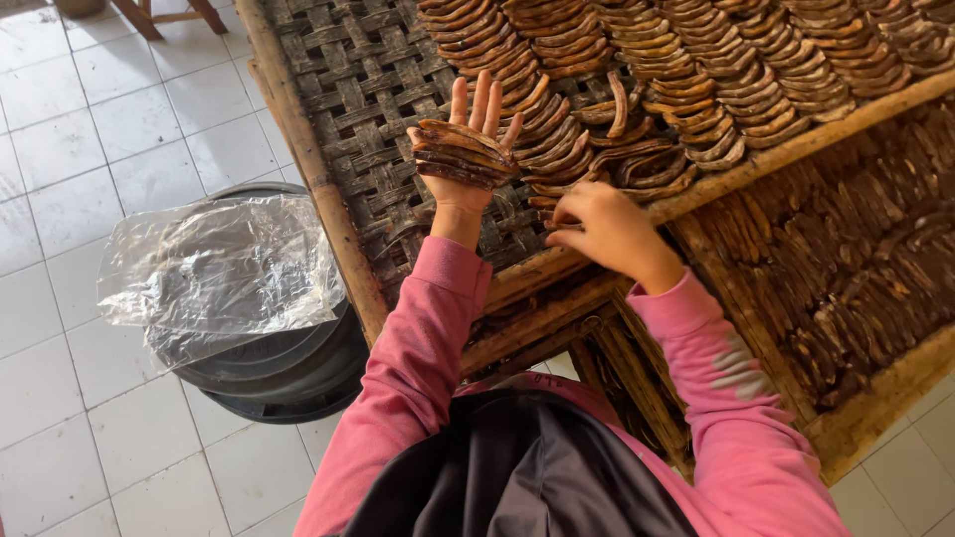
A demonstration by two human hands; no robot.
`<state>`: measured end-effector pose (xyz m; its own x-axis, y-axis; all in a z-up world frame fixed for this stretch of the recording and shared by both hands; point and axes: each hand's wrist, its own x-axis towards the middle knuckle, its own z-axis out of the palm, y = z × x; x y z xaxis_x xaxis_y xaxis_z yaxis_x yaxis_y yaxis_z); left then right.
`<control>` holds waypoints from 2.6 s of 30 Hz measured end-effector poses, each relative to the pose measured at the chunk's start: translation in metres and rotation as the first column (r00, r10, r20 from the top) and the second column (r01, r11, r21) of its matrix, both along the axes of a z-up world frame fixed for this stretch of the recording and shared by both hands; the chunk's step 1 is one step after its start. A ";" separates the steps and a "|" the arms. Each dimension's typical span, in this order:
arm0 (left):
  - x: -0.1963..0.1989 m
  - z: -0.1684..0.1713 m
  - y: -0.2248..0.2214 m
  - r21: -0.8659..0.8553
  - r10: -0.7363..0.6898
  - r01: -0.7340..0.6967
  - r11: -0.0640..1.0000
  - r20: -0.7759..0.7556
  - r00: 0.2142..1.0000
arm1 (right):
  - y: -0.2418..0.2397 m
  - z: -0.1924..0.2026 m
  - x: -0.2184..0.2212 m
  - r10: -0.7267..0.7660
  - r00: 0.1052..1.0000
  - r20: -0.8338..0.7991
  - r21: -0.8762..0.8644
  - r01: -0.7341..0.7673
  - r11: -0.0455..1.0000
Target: The person stacks slices of dried fruit by hand into a pile and then places the stack into a plastic bag.
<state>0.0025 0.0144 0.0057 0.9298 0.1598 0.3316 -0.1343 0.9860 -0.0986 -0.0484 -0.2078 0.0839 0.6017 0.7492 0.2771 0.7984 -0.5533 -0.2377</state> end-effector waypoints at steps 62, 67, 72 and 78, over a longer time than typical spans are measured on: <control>0.005 -0.008 0.015 0.096 0.085 -0.098 0.991 0.131 0.988 | 0.051 0.023 0.036 0.184 0.965 0.188 0.325 -0.238 0.915; 0.005 0.002 0.014 0.030 0.074 -0.074 0.997 -0.007 0.997 | 0.013 0.004 0.031 0.135 0.991 -0.005 0.197 -0.131 0.972; 0.006 0.008 0.005 0.095 0.062 -0.064 0.993 0.022 0.998 | 0.005 -0.015 0.023 0.147 0.987 0.064 0.105 -0.153 0.983; 0.001 0.011 0.004 0.083 0.041 -0.039 0.996 -0.020 0.999 | 0.008 -0.023 0.020 0.145 0.960 0.241 0.016 -0.153 0.988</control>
